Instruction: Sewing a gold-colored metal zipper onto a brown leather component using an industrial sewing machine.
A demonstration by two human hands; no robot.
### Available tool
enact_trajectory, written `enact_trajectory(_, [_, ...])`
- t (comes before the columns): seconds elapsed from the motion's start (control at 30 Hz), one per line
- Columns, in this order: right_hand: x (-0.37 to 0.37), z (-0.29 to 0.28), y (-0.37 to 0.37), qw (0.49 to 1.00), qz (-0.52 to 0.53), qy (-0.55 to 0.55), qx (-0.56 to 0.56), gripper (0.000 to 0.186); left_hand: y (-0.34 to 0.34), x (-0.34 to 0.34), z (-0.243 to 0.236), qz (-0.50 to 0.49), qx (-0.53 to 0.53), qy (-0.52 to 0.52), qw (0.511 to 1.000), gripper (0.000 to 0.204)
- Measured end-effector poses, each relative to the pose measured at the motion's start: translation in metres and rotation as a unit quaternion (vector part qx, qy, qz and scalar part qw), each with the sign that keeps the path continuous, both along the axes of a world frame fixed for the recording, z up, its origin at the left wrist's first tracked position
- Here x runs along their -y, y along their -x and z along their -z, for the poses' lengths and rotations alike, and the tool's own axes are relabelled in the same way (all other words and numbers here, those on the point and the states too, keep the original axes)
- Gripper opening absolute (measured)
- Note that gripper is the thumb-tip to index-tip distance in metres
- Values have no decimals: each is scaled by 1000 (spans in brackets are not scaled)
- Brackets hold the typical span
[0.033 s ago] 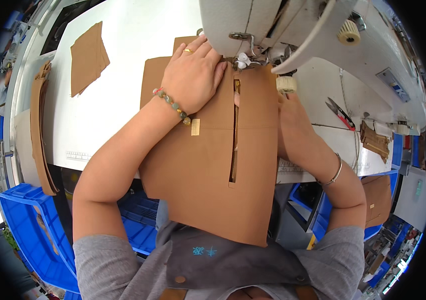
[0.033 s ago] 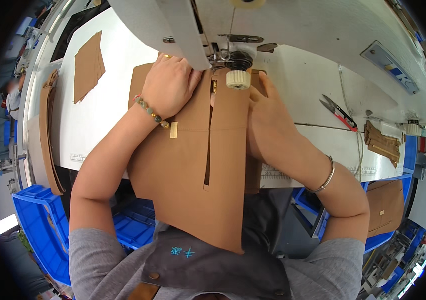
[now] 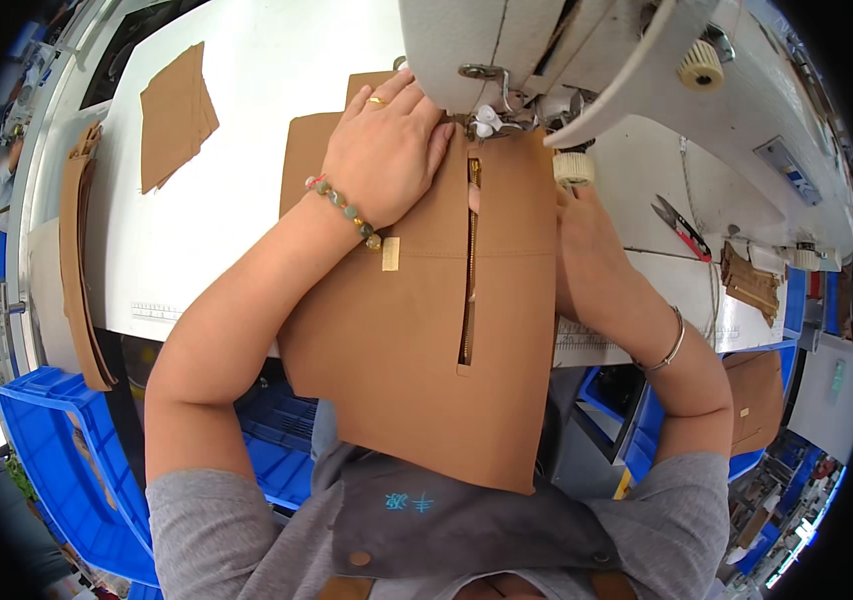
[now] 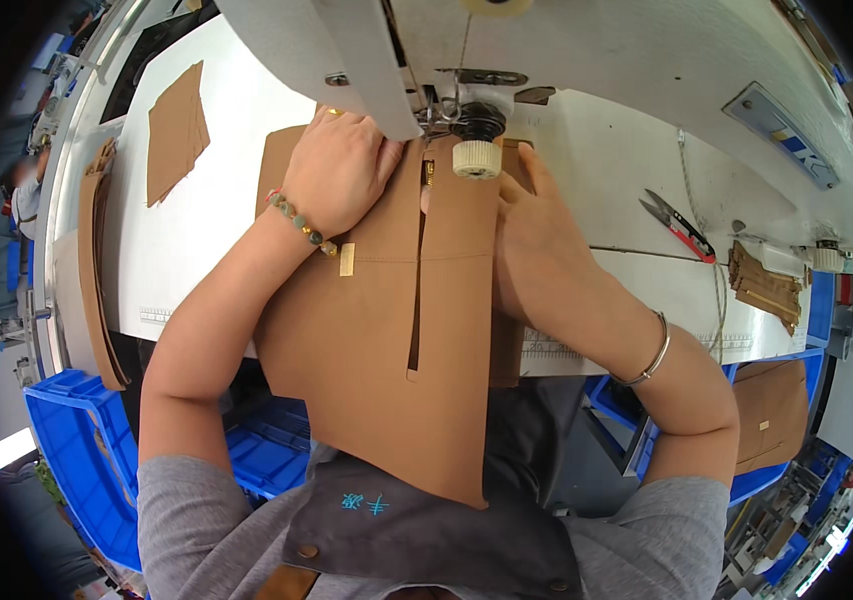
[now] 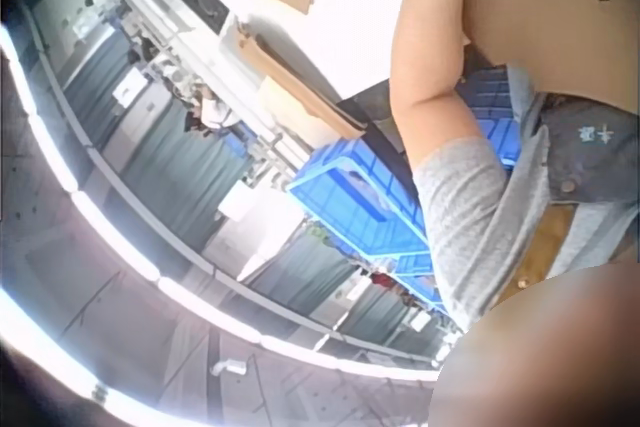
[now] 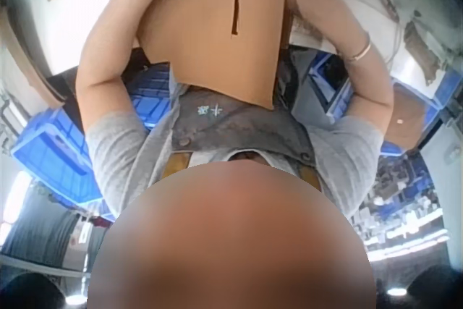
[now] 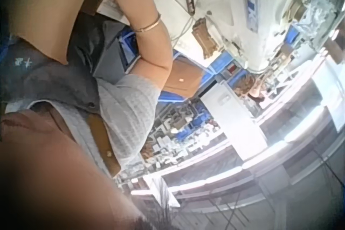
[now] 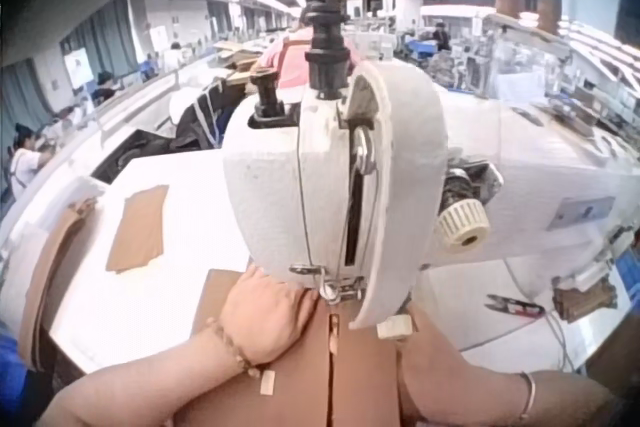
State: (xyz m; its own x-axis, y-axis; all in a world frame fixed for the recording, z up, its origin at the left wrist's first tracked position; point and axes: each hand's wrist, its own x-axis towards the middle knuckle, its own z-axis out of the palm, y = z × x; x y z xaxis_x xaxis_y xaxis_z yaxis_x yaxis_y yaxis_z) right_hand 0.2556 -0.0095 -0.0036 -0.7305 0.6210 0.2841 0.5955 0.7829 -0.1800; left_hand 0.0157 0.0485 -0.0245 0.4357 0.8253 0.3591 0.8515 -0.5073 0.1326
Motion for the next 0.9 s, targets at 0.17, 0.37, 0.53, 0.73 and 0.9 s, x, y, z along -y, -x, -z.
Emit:
enact_trajectory(0.17, [1, -1, 0, 1000, 8, 27, 11, 50, 7, 20, -21, 13, 22, 68, 997, 32])
enact_trajectory(0.37, [1, 2, 2, 1000, 5, 4, -15, 49, 6, 63, -21, 60, 46, 75, 994, 43])
enact_trajectory(0.53, [0, 1, 2, 1000, 6, 5, -1, 48, 6, 59, -10, 52, 2, 52, 997, 45])
enact_trajectory(0.73, [-3, 4, 4, 1000, -5, -22, -17, 45, 3, 60, -8, 38, 18, 45, 998, 44])
enact_trajectory(0.9, [-5, 3, 3, 1000, -2, -8, -9, 44, 3, 58, -7, 42, 20, 50, 998, 44])
